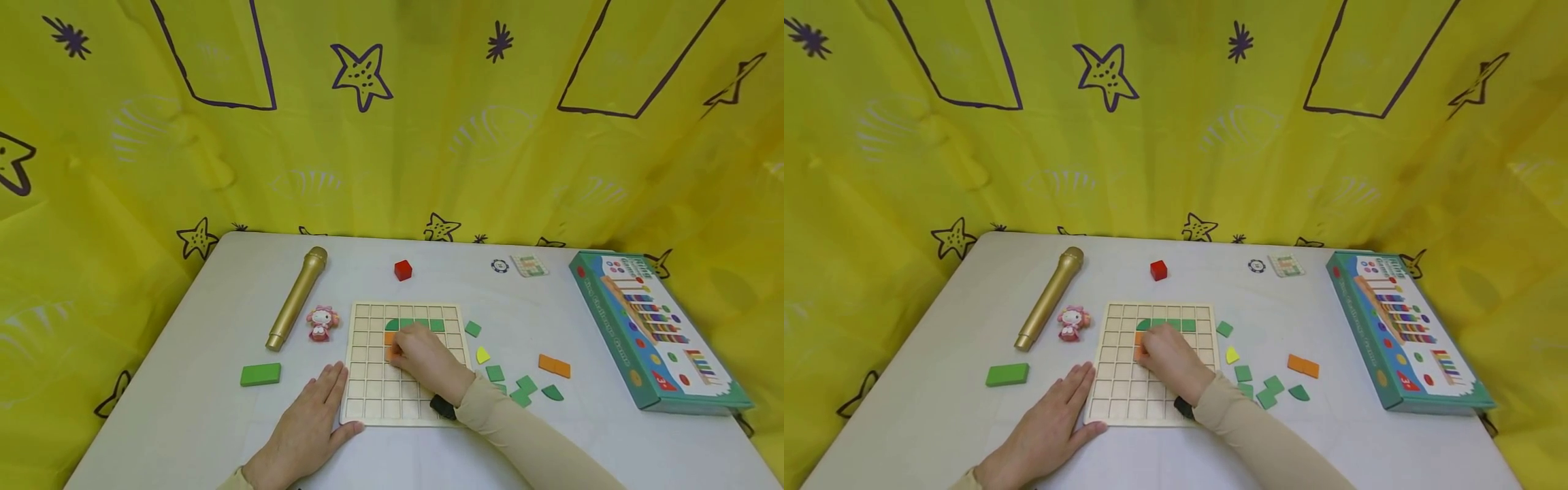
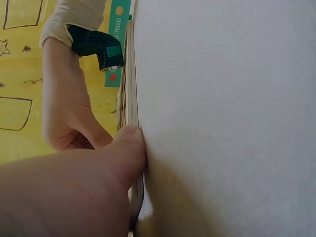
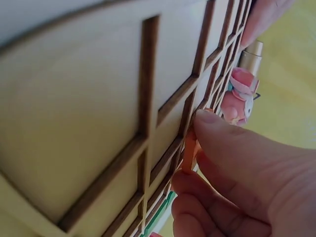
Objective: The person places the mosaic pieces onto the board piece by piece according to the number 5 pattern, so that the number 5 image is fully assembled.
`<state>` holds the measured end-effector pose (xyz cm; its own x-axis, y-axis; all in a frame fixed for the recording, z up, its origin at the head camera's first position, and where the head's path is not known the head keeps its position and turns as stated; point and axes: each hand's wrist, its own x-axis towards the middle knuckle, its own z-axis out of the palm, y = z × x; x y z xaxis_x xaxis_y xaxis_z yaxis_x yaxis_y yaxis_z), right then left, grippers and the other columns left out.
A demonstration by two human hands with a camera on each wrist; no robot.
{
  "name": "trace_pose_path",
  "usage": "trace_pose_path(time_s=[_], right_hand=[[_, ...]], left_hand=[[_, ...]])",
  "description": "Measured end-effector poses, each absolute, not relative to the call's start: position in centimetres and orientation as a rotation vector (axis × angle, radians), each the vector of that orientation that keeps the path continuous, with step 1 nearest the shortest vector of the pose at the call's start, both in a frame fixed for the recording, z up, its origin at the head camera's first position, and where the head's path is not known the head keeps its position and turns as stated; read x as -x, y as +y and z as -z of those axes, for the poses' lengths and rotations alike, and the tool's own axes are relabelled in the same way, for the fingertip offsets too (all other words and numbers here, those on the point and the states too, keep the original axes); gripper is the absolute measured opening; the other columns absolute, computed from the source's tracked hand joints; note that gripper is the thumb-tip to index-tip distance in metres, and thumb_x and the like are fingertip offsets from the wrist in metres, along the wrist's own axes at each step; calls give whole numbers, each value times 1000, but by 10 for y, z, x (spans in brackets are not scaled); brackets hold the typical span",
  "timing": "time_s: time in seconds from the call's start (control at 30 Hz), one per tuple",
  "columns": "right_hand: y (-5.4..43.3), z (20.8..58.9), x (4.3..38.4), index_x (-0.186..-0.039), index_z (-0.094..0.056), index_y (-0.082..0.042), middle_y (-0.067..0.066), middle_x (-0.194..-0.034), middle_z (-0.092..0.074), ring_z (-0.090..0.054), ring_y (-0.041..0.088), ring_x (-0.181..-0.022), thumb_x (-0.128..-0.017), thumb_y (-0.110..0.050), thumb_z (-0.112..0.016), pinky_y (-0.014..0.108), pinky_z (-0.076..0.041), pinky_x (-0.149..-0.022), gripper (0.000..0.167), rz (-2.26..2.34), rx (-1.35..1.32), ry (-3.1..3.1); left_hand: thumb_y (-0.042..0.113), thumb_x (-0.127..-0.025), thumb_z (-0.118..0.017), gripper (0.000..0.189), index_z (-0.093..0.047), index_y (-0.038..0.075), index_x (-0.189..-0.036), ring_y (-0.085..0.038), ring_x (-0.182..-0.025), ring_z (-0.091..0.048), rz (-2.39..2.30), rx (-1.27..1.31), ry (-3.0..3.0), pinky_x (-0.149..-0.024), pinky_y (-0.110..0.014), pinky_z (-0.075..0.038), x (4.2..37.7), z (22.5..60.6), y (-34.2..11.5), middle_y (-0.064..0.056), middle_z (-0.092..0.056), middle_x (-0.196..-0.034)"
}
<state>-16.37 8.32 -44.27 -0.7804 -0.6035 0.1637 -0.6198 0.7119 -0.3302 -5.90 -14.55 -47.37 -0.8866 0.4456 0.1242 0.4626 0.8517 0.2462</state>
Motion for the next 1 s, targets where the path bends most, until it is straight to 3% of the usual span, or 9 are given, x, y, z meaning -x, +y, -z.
trace_pose_path(time_s=[0.23,0.47,0.63,0.8,1.0], right_hand=[[83,443,162,-81,-70,-11,-4,-80,-59,-53,18,-83,-86,-14,-77,30,-48,-77,9,-522,-1066,-2837],[104,439,157,-97,-76,-10,1,-101,-62,-55,19,-97,-89,-14,-73,33,-49,-87,9,-649,-1120,-2817],[154,438,155,-102,-75,-7,4,-106,-64,-56,21,-100,-89,-9,-73,37,-49,-89,14,-639,-975,-2791],[224,434,155,-101,-75,-2,8,-101,-66,-56,25,-93,-86,-3,-74,41,-50,-82,15,-572,-756,-2827],[298,430,142,-107,-72,1,12,-103,-66,-55,34,-98,-89,-11,-72,53,-46,-85,22,-607,-508,-2984]], left_hand=[[54,-93,-58,83,-39,-8,-144,-33,-138,-33,419,720,-2968,-107,-50,-35,59,474,-145,-21,-37,-150],[55,-93,-57,84,-38,-8,-145,-34,-139,-33,423,699,-2998,-108,-50,-33,58,474,-143,-21,-36,-150],[56,-92,-58,85,-39,-9,-144,-34,-139,-32,415,697,-3005,-108,-50,-33,58,475,-142,-21,-37,-150],[55,-92,-58,85,-38,-9,-145,-34,-139,-31,408,702,-3011,-109,-50,-32,59,475,-142,-21,-35,-151],[55,-93,-57,84,-38,-9,-145,-34,-140,-31,407,713,-3007,-109,-50,-32,60,474,-142,-21,-35,-151]])
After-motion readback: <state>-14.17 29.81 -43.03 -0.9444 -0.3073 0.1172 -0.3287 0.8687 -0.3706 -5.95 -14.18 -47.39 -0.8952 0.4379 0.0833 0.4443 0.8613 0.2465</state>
